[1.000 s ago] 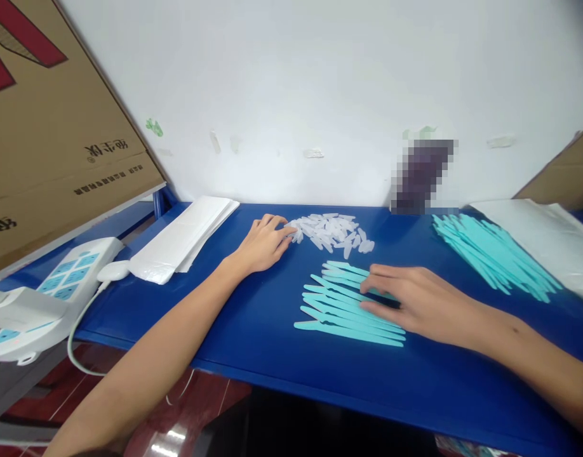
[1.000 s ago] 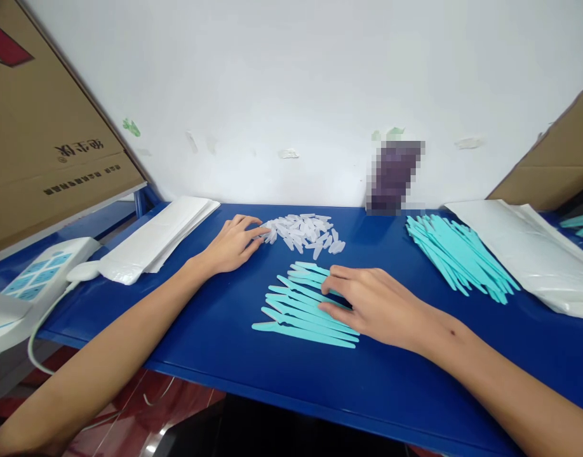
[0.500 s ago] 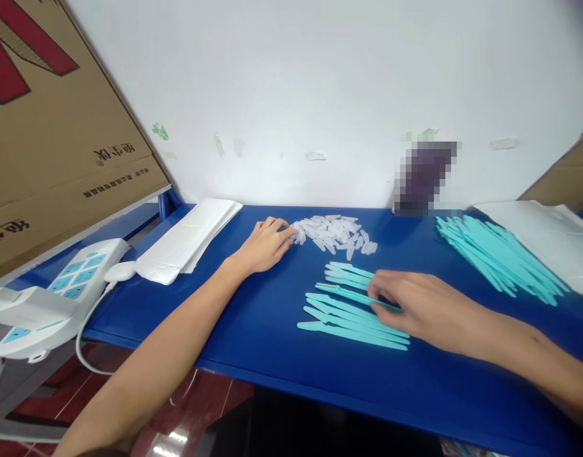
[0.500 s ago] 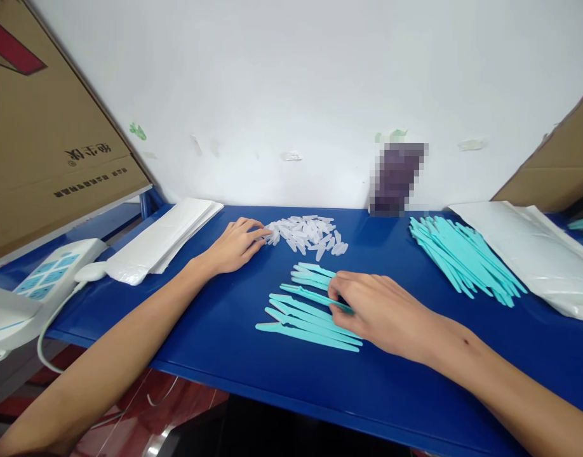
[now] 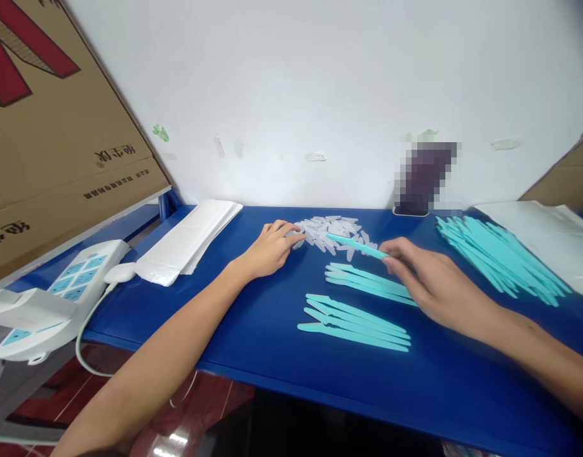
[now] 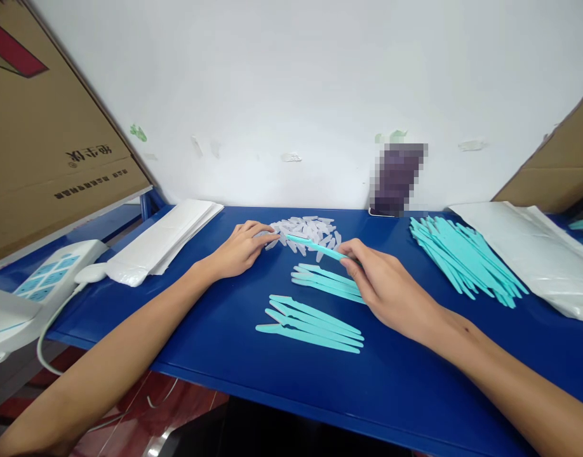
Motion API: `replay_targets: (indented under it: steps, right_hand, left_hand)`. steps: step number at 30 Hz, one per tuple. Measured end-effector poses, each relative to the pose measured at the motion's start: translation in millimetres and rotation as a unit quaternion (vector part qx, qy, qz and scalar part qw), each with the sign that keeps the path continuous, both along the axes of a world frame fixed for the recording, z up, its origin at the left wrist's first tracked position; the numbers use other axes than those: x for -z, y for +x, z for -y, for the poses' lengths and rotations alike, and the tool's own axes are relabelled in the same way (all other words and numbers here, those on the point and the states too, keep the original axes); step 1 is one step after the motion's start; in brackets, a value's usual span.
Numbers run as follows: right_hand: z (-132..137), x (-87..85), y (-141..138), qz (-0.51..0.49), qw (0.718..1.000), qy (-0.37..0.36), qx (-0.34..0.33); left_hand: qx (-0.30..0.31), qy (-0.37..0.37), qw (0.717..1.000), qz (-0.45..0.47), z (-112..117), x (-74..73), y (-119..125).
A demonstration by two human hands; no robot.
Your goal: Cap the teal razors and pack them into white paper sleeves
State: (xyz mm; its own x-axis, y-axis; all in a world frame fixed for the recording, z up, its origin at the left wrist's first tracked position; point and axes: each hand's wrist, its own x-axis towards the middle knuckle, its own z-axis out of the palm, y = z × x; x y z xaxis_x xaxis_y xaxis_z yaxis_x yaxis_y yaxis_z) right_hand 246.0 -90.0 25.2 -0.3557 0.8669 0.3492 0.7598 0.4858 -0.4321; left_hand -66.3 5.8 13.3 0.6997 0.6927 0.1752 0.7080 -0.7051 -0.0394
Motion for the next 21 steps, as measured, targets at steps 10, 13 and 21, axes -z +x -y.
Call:
replay_targets:
  steps: [10,13,21]
  right_hand:
    - [-1.1,-1.2,-1.3,0.002,0.999,-0.038,0.038]
    - [-2.7,0.7,-2.4,0.011,0.998,-0.039,0.038]
    - [2.9,-4.7,-3.4,0.008,0.999,-0.017,0.043]
  left_hand:
    - [0.027,-0.020,0.999,-0.026,-1.4,-4.3,1.3]
    - [0.030,-0.034,0.999,-0.016,-1.0,-6.2,2.7]
    - [0.039,-0.055,0.996,0.053,-9.5,-1.5,6.6]
